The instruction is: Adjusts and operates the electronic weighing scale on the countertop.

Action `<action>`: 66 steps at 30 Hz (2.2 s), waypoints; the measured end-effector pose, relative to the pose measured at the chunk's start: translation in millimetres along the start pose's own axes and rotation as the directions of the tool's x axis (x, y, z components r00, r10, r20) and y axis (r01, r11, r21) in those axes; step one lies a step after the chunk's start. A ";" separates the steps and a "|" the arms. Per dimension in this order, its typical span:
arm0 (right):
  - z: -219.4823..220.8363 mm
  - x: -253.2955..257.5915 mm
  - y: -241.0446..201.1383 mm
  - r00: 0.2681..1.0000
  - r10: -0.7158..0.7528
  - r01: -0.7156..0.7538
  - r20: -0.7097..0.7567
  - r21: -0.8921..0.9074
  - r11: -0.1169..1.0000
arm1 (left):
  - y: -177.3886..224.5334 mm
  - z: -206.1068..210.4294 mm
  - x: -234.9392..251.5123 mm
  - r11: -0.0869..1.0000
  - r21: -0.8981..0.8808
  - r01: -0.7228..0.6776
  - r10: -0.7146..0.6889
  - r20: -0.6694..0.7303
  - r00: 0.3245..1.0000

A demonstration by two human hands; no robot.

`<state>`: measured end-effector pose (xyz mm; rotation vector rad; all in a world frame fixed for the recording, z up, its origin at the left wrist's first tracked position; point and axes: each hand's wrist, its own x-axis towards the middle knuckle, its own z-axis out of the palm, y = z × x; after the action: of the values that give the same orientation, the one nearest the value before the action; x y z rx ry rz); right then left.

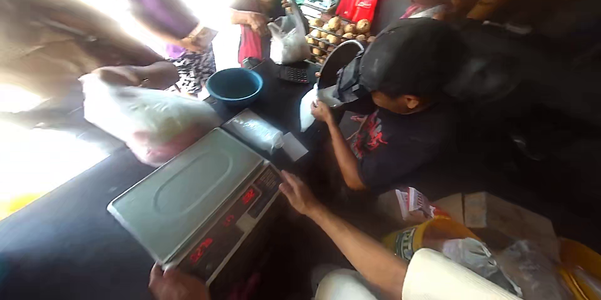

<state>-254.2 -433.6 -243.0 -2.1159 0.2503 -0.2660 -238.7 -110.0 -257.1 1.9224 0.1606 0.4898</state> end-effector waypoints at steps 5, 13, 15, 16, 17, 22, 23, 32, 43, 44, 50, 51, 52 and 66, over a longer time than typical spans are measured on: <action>3.5 -12.2 4.7 0.999 -0.037 0.037 0.001 -0.048 0.998 | 31.6 -3.0 -26.6 0.985 -0.120 0.120 -0.119 0.012 0.993; 10.6 -68.8 -10.2 0.984 -0.067 0.093 0.164 -0.158 0.983 | 26.3 -9.1 -55.7 0.998 -0.041 0.041 -0.043 -0.045 0.998; 13.6 -86.3 -19.8 0.974 -0.126 0.145 0.189 -0.092 0.985 | 27.8 -18.6 -73.4 0.991 -0.103 0.087 -0.096 -0.087 0.992; 16.5 -92.6 -26.9 0.962 -0.196 0.202 0.191 -0.014 0.979 | 32.1 -21.8 -83.8 0.981 -0.159 0.107 -0.124 -0.105 0.987; 19.7 -98.2 -38.3 0.940 -0.270 0.256 0.210 0.093 0.962 | 38.1 -24.1 -95.0 0.963 -0.233 0.135 -0.163 -0.105 0.981; 47.1 -140.5 -98.6 0.701 -0.573 0.311 0.423 0.541 0.781 | 81.2 -17.7 -138.5 0.281 -0.771 0.571 -0.541 0.364 0.758; 54.5 -148.8 -96.4 0.652 -0.607 0.318 0.454 0.562 0.763 | 85.6 -17.6 -134.4 0.128 -0.798 0.589 -0.560 0.432 0.707; 35.0 -80.6 -37.6 0.830 -0.512 0.461 0.223 0.243 0.854 | 63.9 -70.1 -65.3 0.845 -0.497 0.198 -0.330 -0.192 0.924; 48.5 59.6 12.7 0.962 -0.273 0.273 0.010 -0.009 0.962 | -14.9 4.4 -25.3 0.768 0.608 0.200 -0.050 -0.255 0.966; 50.6 59.9 14.6 0.959 -0.284 0.284 0.005 -0.010 0.959 | -15.7 5.5 -26.6 0.752 0.628 0.201 -0.049 -0.252 0.967; 46.8 67.2 24.1 0.925 -0.375 0.377 0.055 -0.051 0.925 | -21.2 14.1 -28.2 0.708 0.670 0.224 -0.075 -0.243 0.967; 46.9 69.6 29.3 0.933 -0.355 0.357 0.055 -0.022 0.934 | -22.1 13.5 -27.2 0.715 0.664 0.219 -0.074 -0.240 0.968; 46.3 71.3 33.5 0.937 -0.345 0.345 0.060 0.010 0.939 | -22.9 12.5 -27.0 0.721 0.662 0.204 -0.056 -0.237 0.970; 37.1 70.9 48.8 0.947 -0.296 0.317 0.127 -0.213 0.924 | -20.7 8.2 -31.0 0.731 0.649 0.213 -0.082 -0.227 0.971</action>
<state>-179.4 -449.3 -297.2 -2.3908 -0.1151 -0.3349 -261.0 -119.1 -286.7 2.5413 0.6925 0.5459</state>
